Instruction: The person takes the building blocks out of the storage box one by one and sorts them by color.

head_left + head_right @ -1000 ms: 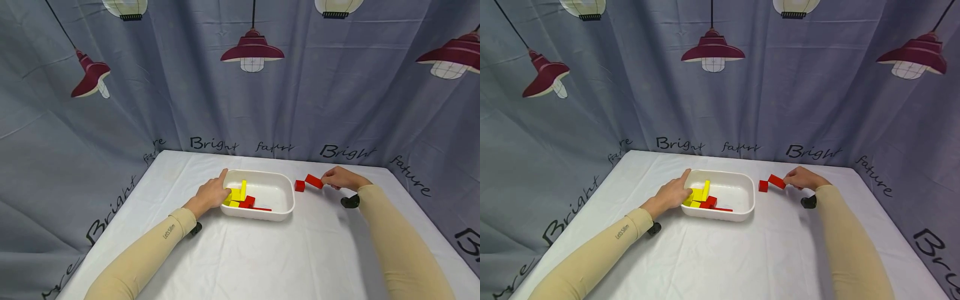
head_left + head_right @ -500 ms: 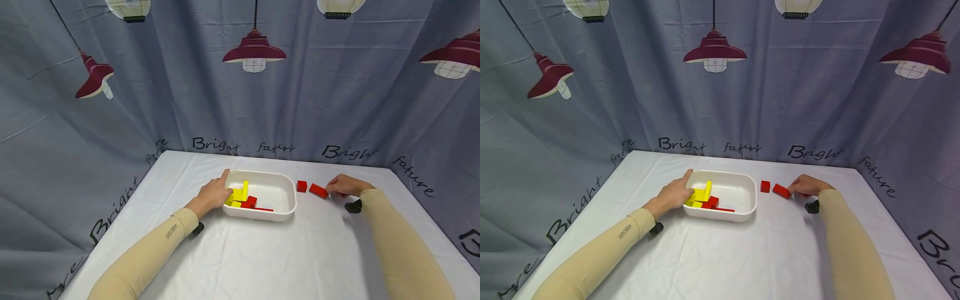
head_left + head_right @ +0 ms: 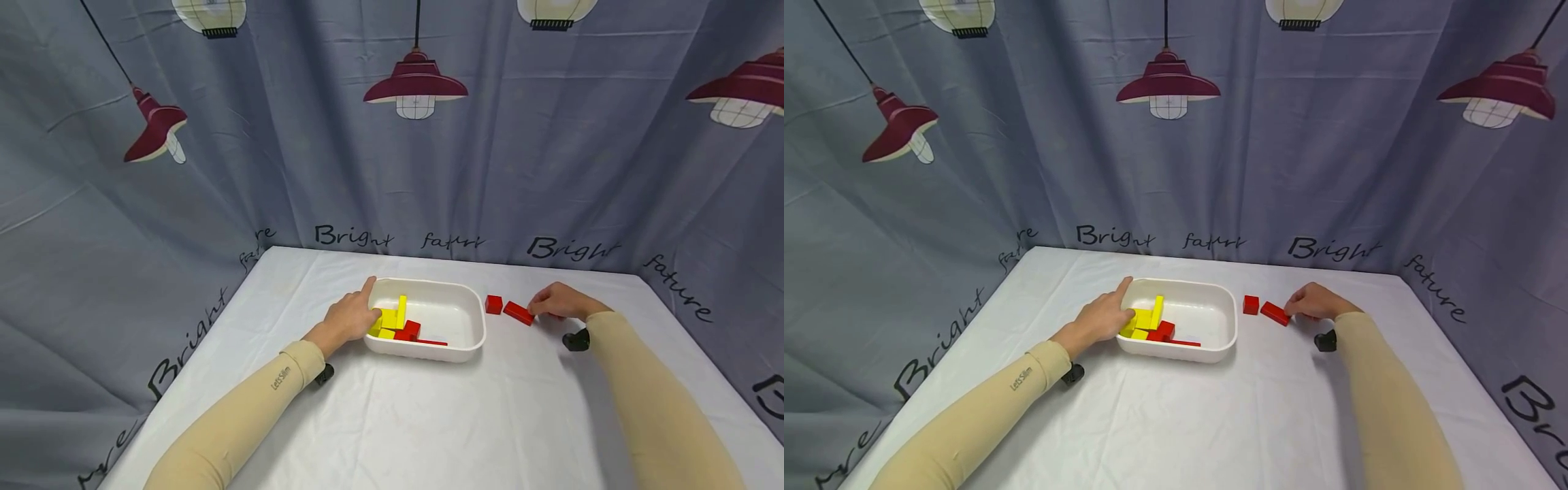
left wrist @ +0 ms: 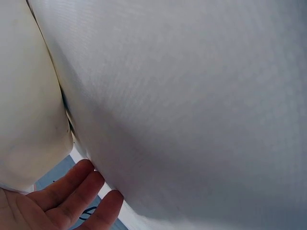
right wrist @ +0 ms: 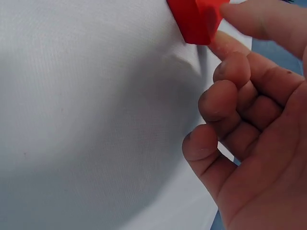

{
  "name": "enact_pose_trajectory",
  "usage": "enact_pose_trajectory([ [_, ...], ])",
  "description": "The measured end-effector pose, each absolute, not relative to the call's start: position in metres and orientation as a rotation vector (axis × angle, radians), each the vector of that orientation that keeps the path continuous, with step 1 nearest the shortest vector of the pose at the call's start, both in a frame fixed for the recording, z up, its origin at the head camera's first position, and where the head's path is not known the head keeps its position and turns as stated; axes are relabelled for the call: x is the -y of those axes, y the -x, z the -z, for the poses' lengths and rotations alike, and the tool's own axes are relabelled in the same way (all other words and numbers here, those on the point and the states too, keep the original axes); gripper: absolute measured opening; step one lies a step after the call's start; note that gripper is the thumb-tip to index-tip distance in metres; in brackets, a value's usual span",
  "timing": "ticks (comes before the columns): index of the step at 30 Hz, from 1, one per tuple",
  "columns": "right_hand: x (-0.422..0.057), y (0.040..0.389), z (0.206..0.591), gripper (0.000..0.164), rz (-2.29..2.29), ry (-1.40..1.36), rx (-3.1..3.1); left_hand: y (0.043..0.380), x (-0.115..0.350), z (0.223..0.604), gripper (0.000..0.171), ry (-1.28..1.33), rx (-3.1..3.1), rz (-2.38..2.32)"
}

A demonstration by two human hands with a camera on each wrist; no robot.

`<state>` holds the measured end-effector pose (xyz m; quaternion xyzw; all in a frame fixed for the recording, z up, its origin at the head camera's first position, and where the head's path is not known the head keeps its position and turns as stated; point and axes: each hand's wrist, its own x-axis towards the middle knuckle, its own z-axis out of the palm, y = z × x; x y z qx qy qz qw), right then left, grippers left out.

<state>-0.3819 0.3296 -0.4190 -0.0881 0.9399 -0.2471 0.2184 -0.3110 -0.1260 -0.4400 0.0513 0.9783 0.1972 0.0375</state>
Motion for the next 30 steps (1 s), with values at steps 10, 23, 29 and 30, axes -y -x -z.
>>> enact_pose_trajectory([
  [10,-0.326,0.38,0.426,0.043,0.742,0.188,-2.569,0.313,0.124,0.436,0.077,-0.155,-3.016,-0.596],
  [23,-0.321,0.381,0.432,0.044,0.761,0.219,-2.606,0.308,0.126,0.439,0.077,-0.14,-2.997,-0.608],
  [29,-0.322,0.383,0.436,0.044,0.745,0.218,-2.643,0.306,0.124,0.44,0.077,-0.153,-3.005,-0.609],
  [30,-0.323,0.383,0.436,0.044,0.743,0.223,-2.649,0.306,0.124,0.44,0.077,-0.154,-3.006,-0.609],
])
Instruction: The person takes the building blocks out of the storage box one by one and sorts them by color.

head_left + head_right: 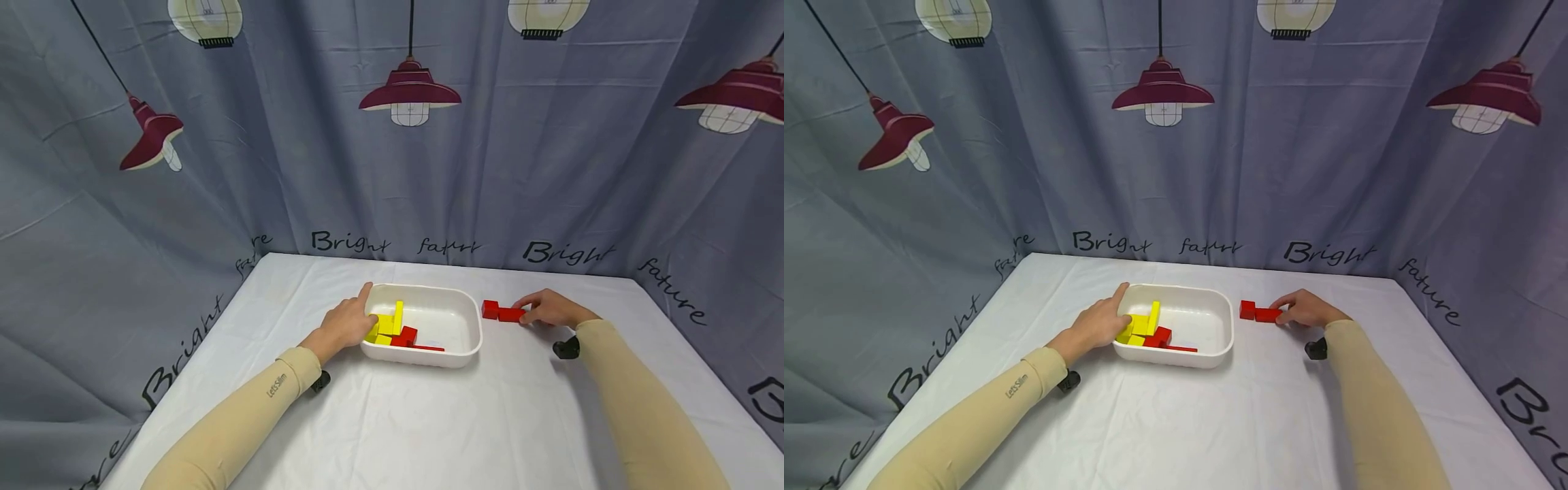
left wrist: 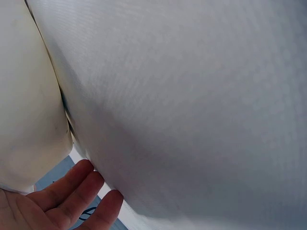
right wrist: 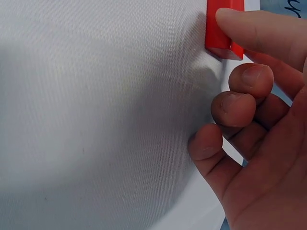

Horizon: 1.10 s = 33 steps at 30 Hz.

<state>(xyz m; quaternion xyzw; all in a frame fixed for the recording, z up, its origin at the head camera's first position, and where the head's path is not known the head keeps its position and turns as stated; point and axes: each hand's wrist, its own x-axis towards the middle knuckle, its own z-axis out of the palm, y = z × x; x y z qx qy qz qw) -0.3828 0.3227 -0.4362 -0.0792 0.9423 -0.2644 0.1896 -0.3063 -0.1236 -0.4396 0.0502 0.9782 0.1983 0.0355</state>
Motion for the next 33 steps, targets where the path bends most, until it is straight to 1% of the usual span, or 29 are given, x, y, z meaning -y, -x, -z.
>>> enact_pose_trajectory([
  [17,-0.322,0.385,0.435,0.043,0.732,0.24,-2.673,0.31,0.123,0.439,0.077,-0.158,-3.005,-0.602],
  [26,-0.319,0.382,0.433,0.054,0.724,0.225,-2.695,0.308,0.122,0.438,0.077,-0.147,-2.997,-0.596],
  [33,-0.313,0.381,0.424,0.046,0.77,0.276,-2.692,0.308,0.123,0.439,0.077,-0.139,-3.001,-0.591],
])
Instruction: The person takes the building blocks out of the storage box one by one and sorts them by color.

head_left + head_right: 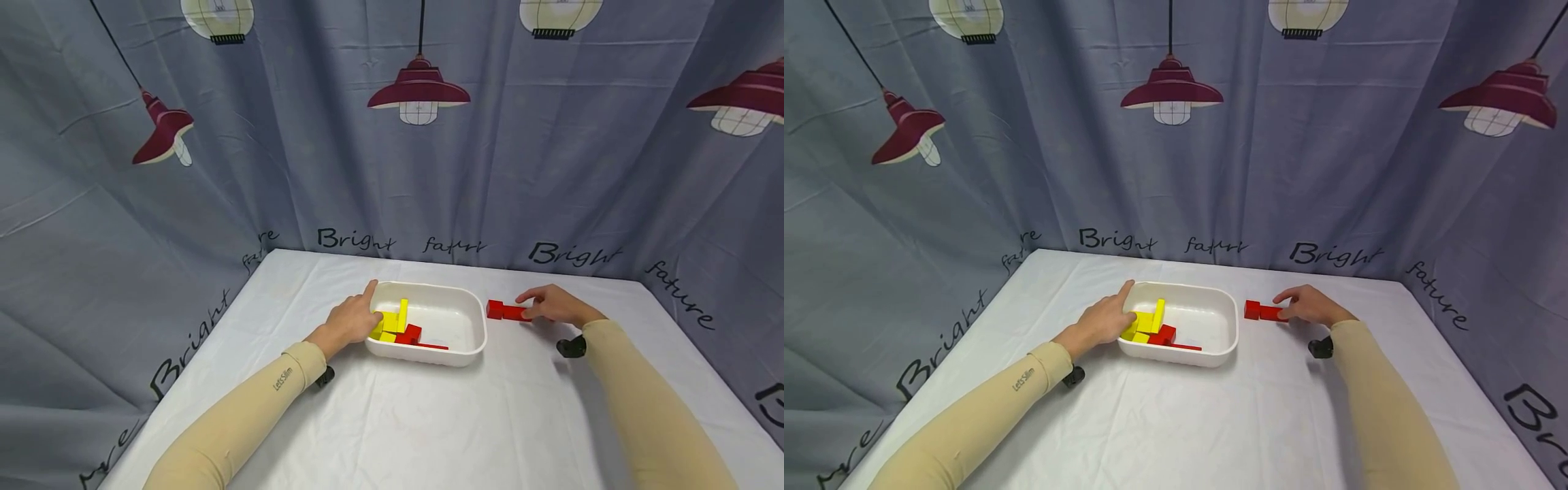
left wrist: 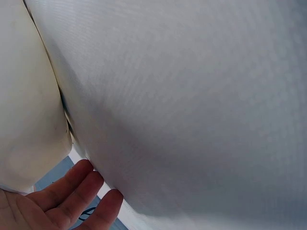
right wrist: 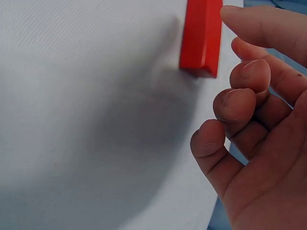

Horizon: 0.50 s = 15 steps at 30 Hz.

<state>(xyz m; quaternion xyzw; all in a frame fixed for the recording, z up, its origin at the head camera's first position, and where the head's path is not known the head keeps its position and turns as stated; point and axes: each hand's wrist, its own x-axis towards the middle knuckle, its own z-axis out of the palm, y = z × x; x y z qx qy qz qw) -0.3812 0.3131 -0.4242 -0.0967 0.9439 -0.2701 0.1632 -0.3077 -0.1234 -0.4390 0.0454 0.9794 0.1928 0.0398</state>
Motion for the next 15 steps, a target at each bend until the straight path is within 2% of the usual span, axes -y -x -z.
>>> enact_pose_trajectory([
  [15,-0.288,0.377,0.395,0.044,0.738,0.467,-2.709,0.308,0.123,0.439,0.078,-0.141,-3.005,-0.594],
])
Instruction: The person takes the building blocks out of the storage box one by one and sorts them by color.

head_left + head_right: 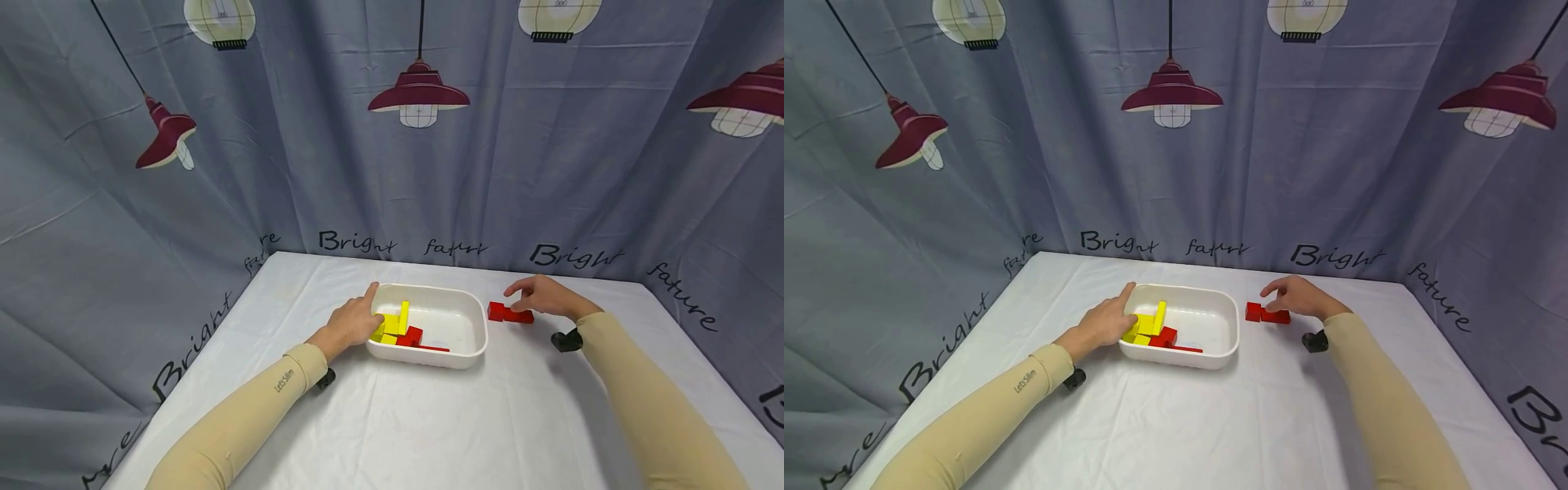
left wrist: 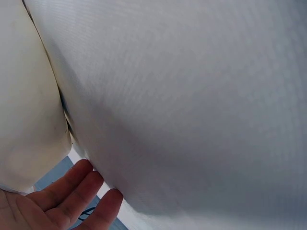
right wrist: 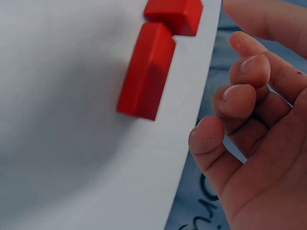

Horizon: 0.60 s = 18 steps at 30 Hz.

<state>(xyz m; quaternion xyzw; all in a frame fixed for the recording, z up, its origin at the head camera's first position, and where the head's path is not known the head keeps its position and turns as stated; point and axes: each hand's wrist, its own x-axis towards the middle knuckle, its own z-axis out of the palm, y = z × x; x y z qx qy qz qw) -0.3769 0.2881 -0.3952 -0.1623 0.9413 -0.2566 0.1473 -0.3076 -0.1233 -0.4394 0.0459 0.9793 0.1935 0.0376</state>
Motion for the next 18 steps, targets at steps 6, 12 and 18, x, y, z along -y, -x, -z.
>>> enact_pose_trajectory([
  [6,-0.272,0.373,0.382,0.042,0.723,0.512,-2.691,0.308,0.124,0.44,0.078,-0.146,-3.017,-0.579],
  [12,-0.255,0.369,0.373,0.039,0.717,0.551,-2.669,0.307,0.124,0.44,0.077,-0.15,-3.015,-0.583],
  [18,-0.24,0.367,0.367,0.04,0.694,0.614,-2.659,0.307,0.124,0.439,0.077,-0.156,-3.015,-0.592],
])
